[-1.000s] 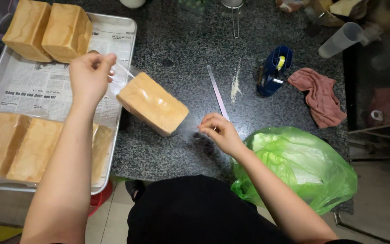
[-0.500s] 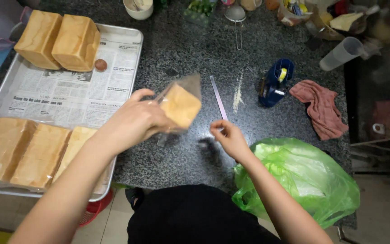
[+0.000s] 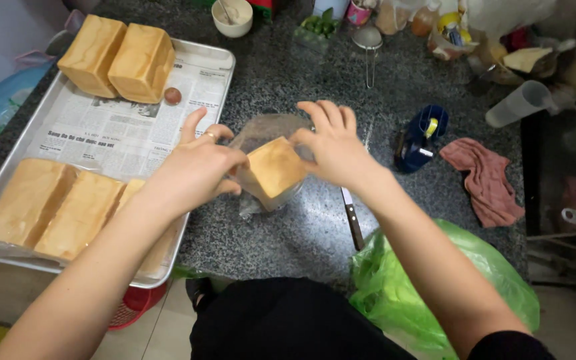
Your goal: The person slices a loaf of bread into pieces with a knife, places the sliced bread into plastic bags from a larger green bag, and seals the bags with tape using a dispenser.
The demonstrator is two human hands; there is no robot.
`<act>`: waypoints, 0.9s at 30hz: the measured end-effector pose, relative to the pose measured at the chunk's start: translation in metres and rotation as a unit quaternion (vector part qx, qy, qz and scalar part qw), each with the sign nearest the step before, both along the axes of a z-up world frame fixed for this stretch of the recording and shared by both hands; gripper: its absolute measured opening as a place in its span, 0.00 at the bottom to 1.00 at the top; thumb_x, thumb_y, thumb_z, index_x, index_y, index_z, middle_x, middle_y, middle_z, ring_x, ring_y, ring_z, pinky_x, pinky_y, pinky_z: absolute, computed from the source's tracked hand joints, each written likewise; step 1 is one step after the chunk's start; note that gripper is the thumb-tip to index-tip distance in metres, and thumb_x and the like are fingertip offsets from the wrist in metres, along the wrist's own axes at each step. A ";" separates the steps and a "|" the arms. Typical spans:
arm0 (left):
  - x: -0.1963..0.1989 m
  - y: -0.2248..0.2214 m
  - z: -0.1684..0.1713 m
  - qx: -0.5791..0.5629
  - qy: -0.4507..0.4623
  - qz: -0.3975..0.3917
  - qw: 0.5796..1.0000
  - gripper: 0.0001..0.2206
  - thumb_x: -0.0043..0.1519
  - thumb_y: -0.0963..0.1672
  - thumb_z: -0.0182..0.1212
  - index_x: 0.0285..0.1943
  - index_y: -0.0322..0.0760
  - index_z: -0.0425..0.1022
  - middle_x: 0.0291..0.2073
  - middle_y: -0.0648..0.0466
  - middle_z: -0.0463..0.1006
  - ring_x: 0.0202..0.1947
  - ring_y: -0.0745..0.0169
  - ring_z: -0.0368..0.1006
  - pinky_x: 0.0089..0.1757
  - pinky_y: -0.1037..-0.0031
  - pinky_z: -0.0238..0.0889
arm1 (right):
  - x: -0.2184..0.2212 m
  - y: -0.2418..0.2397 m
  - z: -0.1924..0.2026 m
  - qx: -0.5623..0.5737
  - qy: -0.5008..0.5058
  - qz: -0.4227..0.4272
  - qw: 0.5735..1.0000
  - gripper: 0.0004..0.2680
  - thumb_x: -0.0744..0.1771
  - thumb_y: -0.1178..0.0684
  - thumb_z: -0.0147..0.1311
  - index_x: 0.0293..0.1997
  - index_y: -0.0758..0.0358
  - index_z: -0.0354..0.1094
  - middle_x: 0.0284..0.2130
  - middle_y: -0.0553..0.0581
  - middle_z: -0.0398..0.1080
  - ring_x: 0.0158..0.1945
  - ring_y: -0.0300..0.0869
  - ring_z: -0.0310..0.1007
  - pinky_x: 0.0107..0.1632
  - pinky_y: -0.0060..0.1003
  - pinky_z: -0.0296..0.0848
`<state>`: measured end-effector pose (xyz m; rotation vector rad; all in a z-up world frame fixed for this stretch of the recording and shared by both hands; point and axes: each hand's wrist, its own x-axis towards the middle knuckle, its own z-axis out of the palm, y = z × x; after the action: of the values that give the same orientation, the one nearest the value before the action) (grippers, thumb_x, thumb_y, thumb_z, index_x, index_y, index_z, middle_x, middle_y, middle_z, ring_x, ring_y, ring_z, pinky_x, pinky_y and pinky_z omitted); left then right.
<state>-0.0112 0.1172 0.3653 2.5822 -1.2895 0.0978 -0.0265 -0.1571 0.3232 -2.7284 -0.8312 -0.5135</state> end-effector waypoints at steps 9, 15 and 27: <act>0.009 0.007 0.018 0.002 -0.054 0.016 0.998 0.06 0.44 0.44 0.73 0.28 0.42 0.83 0.39 0.57 0.81 0.59 0.52 0.67 0.66 0.41 0.37 | -0.028 -0.019 0.055 -0.046 0.111 0.021 0.993 0.06 0.58 0.47 0.68 0.25 0.53 0.75 0.33 0.48 0.73 0.51 0.43 0.71 0.65 0.65 0.47; -0.006 0.010 -0.034 -0.168 0.095 -0.038 0.981 0.23 0.51 0.41 0.69 0.55 0.40 0.67 0.72 0.44 0.57 0.73 0.39 0.53 0.68 0.55 0.46 | -0.061 -0.026 0.006 0.066 0.193 -0.007 0.979 0.07 0.63 0.48 0.67 0.35 0.55 0.74 0.39 0.47 0.76 0.51 0.42 0.74 0.66 0.51 0.59; -0.068 -0.076 -0.208 -0.582 0.348 0.197 0.708 0.43 0.68 0.43 0.55 0.80 0.32 0.21 0.81 0.39 0.35 0.80 0.48 0.37 0.71 0.64 0.35 | -0.065 0.025 -0.173 0.650 0.317 -0.095 0.685 0.35 0.69 0.54 0.52 0.79 0.59 0.19 0.77 0.66 0.34 0.78 0.51 0.42 0.72 0.47 0.53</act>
<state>-0.0797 0.0416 0.1571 1.4261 -0.1644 -0.0059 -0.0917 -0.1316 0.1504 -1.3994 0.1013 -0.0450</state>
